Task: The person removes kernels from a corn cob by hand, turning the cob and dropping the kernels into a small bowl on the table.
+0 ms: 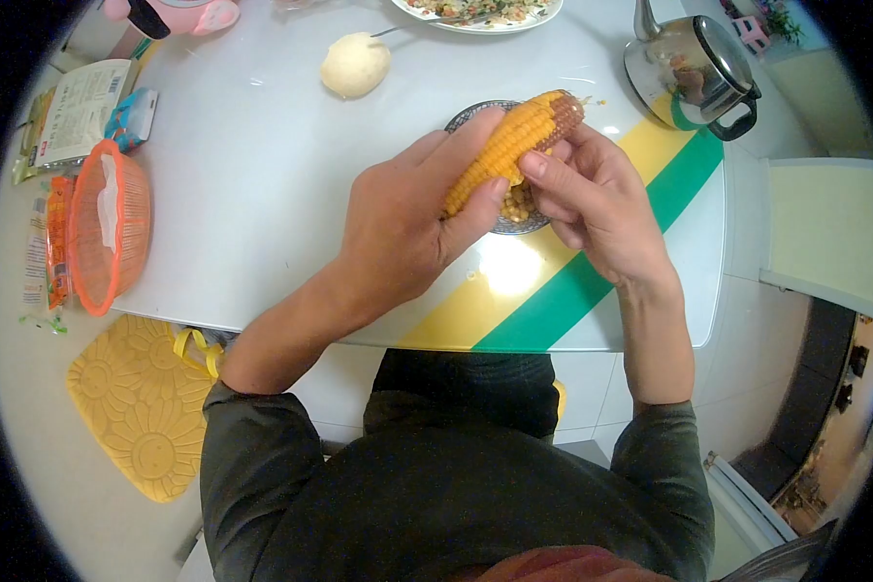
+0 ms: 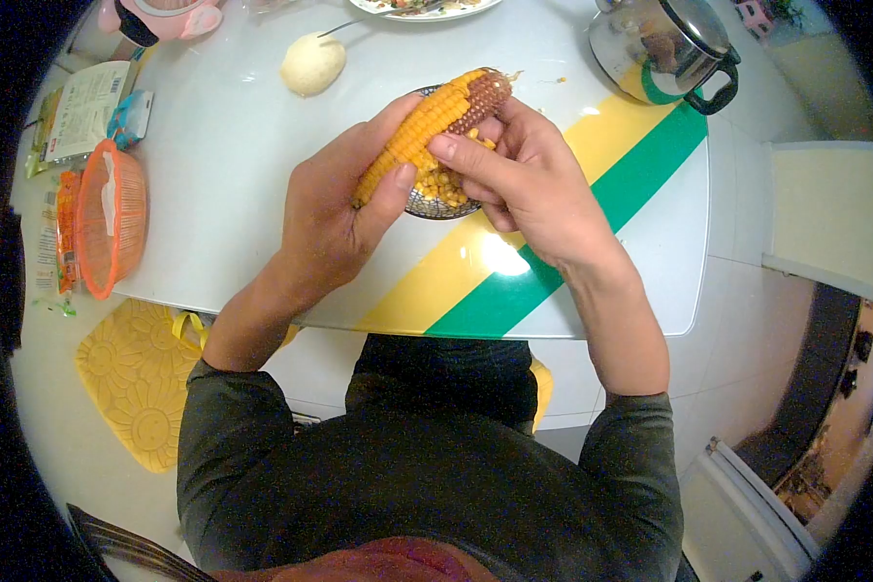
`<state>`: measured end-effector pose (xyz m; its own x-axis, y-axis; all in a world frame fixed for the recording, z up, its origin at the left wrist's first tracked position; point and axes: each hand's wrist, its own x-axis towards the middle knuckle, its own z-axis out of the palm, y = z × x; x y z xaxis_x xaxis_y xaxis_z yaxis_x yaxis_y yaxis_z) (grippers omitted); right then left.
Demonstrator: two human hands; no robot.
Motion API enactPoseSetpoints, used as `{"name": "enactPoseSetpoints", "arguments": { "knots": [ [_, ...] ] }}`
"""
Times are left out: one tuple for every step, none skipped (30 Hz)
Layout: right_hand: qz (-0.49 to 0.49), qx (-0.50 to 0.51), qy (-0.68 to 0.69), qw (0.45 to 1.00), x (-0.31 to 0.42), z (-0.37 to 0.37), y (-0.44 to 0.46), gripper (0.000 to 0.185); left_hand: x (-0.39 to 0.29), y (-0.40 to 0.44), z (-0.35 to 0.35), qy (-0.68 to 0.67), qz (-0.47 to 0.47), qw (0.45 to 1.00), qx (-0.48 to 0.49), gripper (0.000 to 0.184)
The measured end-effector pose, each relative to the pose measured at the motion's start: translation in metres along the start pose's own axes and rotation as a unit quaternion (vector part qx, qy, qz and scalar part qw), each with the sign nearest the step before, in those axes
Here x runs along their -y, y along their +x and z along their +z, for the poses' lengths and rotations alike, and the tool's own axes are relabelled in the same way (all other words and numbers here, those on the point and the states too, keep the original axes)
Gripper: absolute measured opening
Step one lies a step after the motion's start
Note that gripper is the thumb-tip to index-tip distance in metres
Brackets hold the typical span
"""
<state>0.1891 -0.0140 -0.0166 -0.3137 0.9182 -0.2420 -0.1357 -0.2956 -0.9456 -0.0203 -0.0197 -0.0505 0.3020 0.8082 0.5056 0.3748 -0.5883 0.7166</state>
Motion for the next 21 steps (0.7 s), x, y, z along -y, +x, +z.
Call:
{"name": "enactPoseSetpoints", "arguments": {
  "knots": [
    [0.006,0.0,0.005,1.0,0.0,-0.001,0.0,0.034,0.0,0.0,0.0,0.002,-0.003,1.0,0.002,0.052],
    [0.011,0.0,0.011,1.0,0.0,-0.001,-0.001,0.034,-0.001,0.0,-0.001,0.003,-0.007,1.0,0.005,0.052],
    [0.01,0.0,0.015,1.0,0.0,-0.001,-0.001,0.033,-0.002,0.0,-0.001,0.005,-0.01,1.0,0.007,0.052],
    [0.009,-0.001,0.02,1.0,0.001,0.0,-0.001,0.033,-0.003,0.0,-0.002,0.009,-0.014,1.0,0.013,0.052],
    [0.007,-0.001,0.024,1.0,0.002,0.001,-0.001,0.032,-0.005,0.0,-0.003,0.013,-0.018,1.0,0.019,0.051],
    [0.008,0.003,0.028,1.0,0.0,-0.001,-0.001,0.032,-0.006,0.0,-0.004,0.017,-0.022,0.999,0.025,0.051],
    [0.009,0.007,0.032,0.999,-0.001,-0.003,0.0,0.032,-0.003,-0.001,-0.002,-0.003,-0.02,1.0,0.016,0.051],
    [0.01,0.011,0.036,0.999,-0.002,-0.004,0.0,0.032,0.003,-0.002,0.001,-0.023,-0.018,1.0,0.007,0.05],
    [0.008,0.004,0.03,1.0,-0.002,-0.003,0.0,0.032,0.003,-0.001,0.003,-0.042,-0.015,0.999,-0.002,0.05],
    [0.006,-0.003,0.024,1.0,-0.002,-0.001,0.0,0.032,0.001,-0.001,0.001,-0.037,-0.026,0.999,0.007,0.049],
    [0.004,-0.011,0.018,1.0,-0.002,0.001,0.0,0.033,-0.004,-0.001,-0.002,-0.033,-0.037,0.999,0.015,0.049],
    [0.004,-0.007,0.02,1.0,-0.002,0.0,0.0,0.033,-0.007,0.0,-0.004,-0.028,-0.048,0.998,0.023,0.048],
    [0.004,-0.003,0.021,1.0,-0.004,-0.002,0.0,0.033,-0.006,0.0,-0.003,-0.041,-0.046,0.998,0.017,0.047],
    [0.005,0.0,0.023,1.0,-0.004,-0.003,0.0,0.033,-0.003,0.0,-0.002,-0.054,-0.045,0.997,0.011,0.046],
    [0.011,-0.005,0.038,0.999,-0.003,-0.002,0.0,0.033,-0.001,-0.001,-0.001,-0.066,-0.044,0.997,0.005,0.046],
    [0.016,-0.011,0.053,0.998,-0.001,0.0,0.0,0.033,0.0,-0.001,-0.001,-0.069,-0.046,0.997,0.002,0.045],
    [0.022,-0.016,0.068,0.997,0.001,0.002,-0.001,0.033,0.001,-0.001,-0.001,-0.072,-0.048,0.996,-0.001,0.044],
    [0.026,-0.019,0.079,0.996,0.004,0.004,-0.002,0.034,0.001,-0.001,-0.001,-0.074,-0.051,0.996,-0.003,0.043],
    [0.031,-0.023,0.091,0.995,0.008,0.006,-0.002,0.034,-0.001,-0.001,-0.003,-0.077,-0.072,0.994,0.018,0.043],
    [0.035,-0.027,0.103,0.994,0.009,0.007,-0.003,0.035,-0.006,0.0,-0.006,-0.08,-0.093,0.992,0.039,0.043],
    [0.025,-0.019,0.071,0.997,0.006,0.006,-0.003,0.036,-0.009,0.0,-0.008,-0.082,-0.115,0.988,0.061,0.043]
  ]
}}
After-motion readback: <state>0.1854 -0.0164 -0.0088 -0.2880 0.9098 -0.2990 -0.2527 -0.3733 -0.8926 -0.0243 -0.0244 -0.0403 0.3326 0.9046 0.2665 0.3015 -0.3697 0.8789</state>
